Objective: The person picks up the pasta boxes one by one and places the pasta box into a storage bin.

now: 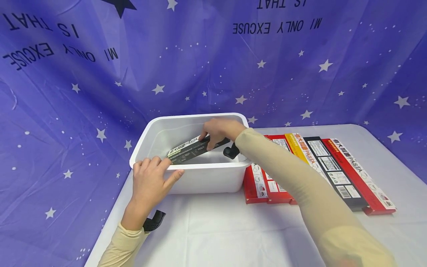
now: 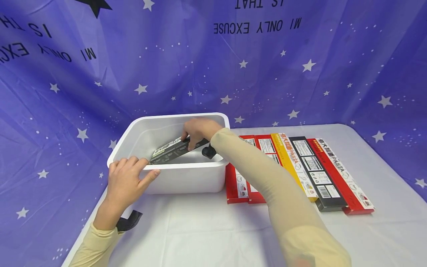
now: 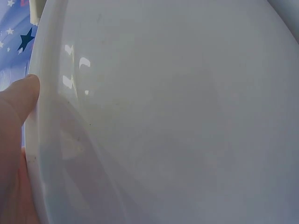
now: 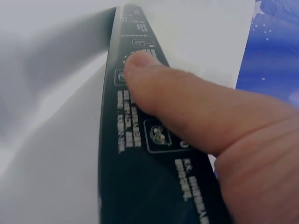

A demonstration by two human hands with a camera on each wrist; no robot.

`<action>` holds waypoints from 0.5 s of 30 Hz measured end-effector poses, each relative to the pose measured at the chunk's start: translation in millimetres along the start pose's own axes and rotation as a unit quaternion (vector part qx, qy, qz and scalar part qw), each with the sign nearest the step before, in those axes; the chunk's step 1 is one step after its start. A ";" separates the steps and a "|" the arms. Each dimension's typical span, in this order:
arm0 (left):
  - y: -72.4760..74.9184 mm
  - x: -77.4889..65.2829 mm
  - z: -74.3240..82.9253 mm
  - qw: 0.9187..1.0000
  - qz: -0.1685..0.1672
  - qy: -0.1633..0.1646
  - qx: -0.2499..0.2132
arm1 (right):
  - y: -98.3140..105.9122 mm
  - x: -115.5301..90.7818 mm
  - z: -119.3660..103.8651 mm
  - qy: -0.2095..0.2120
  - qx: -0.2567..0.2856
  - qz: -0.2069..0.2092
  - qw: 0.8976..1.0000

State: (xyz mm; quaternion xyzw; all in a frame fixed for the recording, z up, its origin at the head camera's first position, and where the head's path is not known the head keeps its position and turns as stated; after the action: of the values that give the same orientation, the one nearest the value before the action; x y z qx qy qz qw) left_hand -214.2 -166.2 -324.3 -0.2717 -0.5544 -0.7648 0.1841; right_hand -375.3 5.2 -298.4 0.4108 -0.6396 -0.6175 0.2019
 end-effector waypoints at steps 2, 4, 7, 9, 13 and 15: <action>-0.2 -0.3 -0.2 1.000 0.000 0.001 0.000 | -0.8 0.1 1.1 -0.001 0.001 -0.002 1.000; -0.3 -0.4 -0.2 1.000 0.001 0.000 0.000 | -1.0 0.1 1.8 0.000 0.002 -0.003 1.000; 0.0 -0.2 0.0 1.000 0.003 0.000 -0.002 | -1.2 -0.5 3.1 -0.003 0.006 -0.004 1.000; 0.2 -0.2 0.1 1.000 0.004 -0.001 -0.003 | -1.4 -1.0 4.1 -0.005 0.009 -0.005 1.000; 0.2 -0.1 0.1 1.000 0.002 -0.001 -0.005 | -2.6 -1.5 6.0 -0.007 0.012 -0.009 1.000; -0.1 0.0 -0.2 1.000 -0.001 0.000 -0.004 | -3.3 -1.6 6.6 -0.006 0.012 -0.010 1.000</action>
State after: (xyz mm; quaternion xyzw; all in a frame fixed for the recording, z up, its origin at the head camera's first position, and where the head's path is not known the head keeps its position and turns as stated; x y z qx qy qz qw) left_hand -214.3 -166.3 -324.4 -0.2718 -0.5516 -0.7672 0.1825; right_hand -378.5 10.9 -302.1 0.4159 -0.6440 -0.6145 0.1863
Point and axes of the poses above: each hand's wrist, its own x-axis towards the middle knuckle, its own y-axis out of the back of the hand, z = x × y, the point moved 6 cm from there along x, towards the middle knuckle, and after that the axes turned 12 degrees about y, right-handed, at the moved point
